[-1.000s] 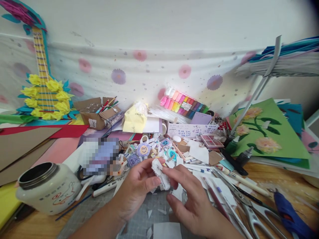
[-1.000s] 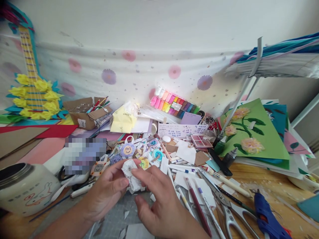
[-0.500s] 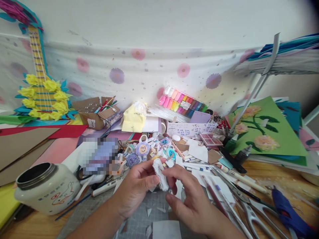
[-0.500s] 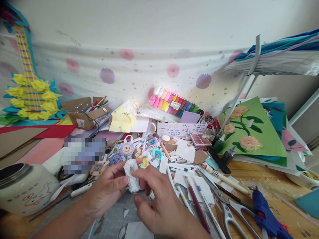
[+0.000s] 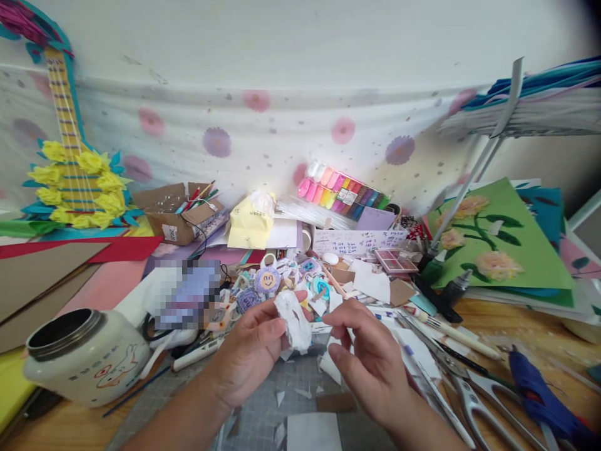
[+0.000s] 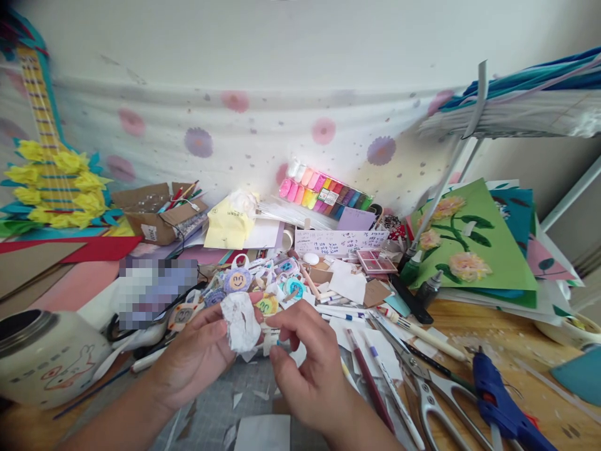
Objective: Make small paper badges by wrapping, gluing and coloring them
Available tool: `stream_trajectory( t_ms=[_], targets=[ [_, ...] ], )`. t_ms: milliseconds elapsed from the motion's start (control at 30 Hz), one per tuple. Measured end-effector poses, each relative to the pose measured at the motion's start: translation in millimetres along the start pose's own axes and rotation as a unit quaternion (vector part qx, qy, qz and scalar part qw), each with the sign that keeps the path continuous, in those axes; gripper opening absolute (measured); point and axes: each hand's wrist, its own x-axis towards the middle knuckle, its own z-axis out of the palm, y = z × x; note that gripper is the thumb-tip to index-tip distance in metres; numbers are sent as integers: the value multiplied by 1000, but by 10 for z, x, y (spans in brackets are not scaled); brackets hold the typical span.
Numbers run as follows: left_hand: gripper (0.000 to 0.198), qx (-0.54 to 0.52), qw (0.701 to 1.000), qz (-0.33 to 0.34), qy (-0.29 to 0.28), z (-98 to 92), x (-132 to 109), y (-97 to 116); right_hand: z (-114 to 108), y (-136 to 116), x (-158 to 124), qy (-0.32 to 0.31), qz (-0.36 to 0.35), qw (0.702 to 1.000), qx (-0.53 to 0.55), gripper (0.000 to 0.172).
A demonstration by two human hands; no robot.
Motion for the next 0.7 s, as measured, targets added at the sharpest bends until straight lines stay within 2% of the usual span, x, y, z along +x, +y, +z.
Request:
stream_trajectory(
  t_ms=[233, 400, 467, 567, 700],
  targets=[
    [33, -16, 999, -26, -37, 52, -31, 33, 46, -44, 39, -63, -16, 998, -4, 43],
    [33, 22, 997, -48, -55, 44, -38, 27, 21, -67, 60, -72, 43, 996, 24, 37],
    [28, 26, 997, -43, -57, 40, -31, 26, 12, -37, 61, -52, 60, 996, 40, 35],
    [32, 9, 998, -45, -51, 26, -17, 27, 30, 56, 57, 34, 102, 993, 54, 24],
    [43, -20, 997, -57, -51, -6, -8, 26, 78, 149, 64, 139, 210, 960, 126, 13]
  ],
)
